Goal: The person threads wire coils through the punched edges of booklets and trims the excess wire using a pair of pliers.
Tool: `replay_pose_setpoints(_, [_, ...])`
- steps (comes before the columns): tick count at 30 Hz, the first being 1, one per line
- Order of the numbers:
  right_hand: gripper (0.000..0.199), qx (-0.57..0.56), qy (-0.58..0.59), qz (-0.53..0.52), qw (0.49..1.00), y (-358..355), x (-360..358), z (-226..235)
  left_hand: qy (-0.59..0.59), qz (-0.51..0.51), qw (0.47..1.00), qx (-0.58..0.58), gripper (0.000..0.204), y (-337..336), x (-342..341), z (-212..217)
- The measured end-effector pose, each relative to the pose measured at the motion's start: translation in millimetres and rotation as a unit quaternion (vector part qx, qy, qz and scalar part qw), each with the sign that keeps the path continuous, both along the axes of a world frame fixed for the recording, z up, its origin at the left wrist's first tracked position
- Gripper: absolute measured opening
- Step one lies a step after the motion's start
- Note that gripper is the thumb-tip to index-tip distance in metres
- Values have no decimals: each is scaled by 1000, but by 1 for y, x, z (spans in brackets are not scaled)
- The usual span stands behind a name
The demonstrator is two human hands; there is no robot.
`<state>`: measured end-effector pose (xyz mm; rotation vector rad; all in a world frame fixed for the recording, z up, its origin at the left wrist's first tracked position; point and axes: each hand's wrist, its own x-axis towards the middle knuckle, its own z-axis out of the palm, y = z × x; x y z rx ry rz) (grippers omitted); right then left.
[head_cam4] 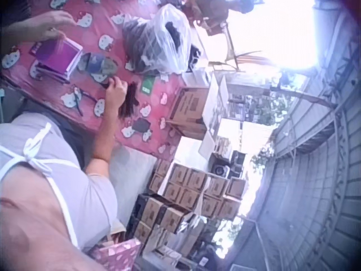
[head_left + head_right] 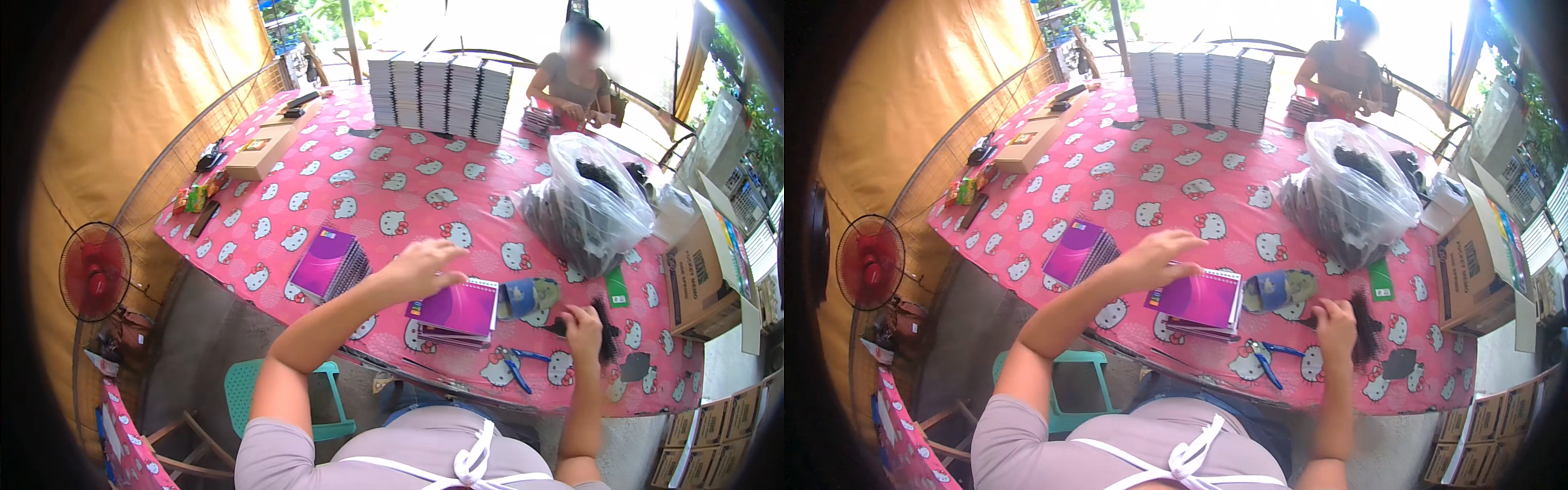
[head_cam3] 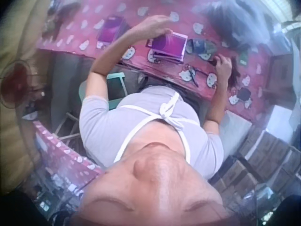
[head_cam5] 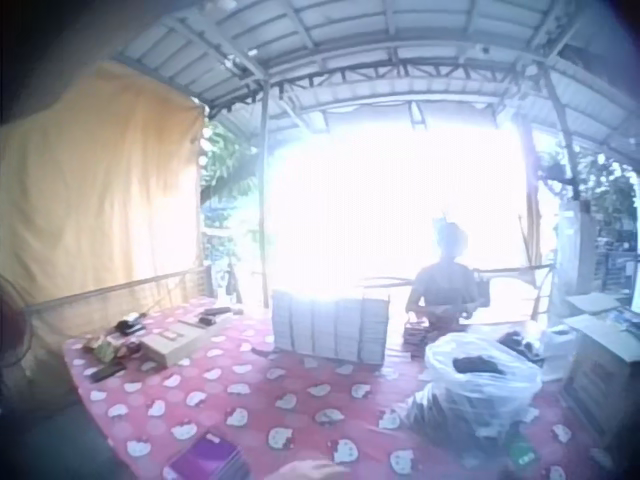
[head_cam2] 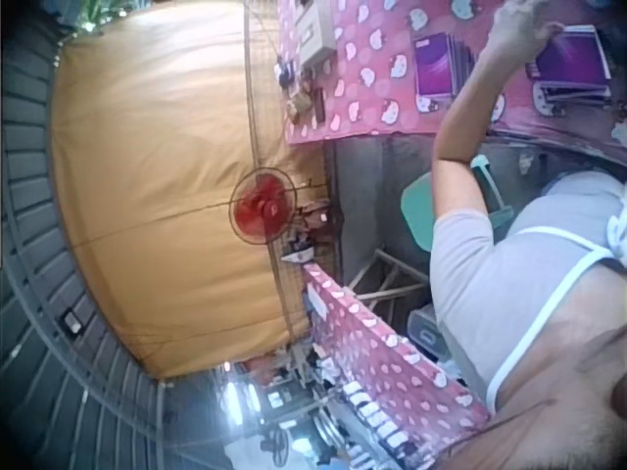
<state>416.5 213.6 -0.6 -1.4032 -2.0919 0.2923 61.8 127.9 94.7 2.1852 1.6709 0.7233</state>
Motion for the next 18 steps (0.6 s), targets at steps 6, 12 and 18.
replay_pose_setpoints(6, [15,-30,143,77,986,-17,-22,22,-86,60,983,-151,25,31,11,-11])
replay_pose_setpoints(12, [26,-191,245,123,943,-33,-14,38,-105,99,989,23,20,-9,36,23])
replay_pose_setpoints(18, [81,-410,307,359,780,-59,-44,68,-1,212,942,261,23,-47,75,-2])
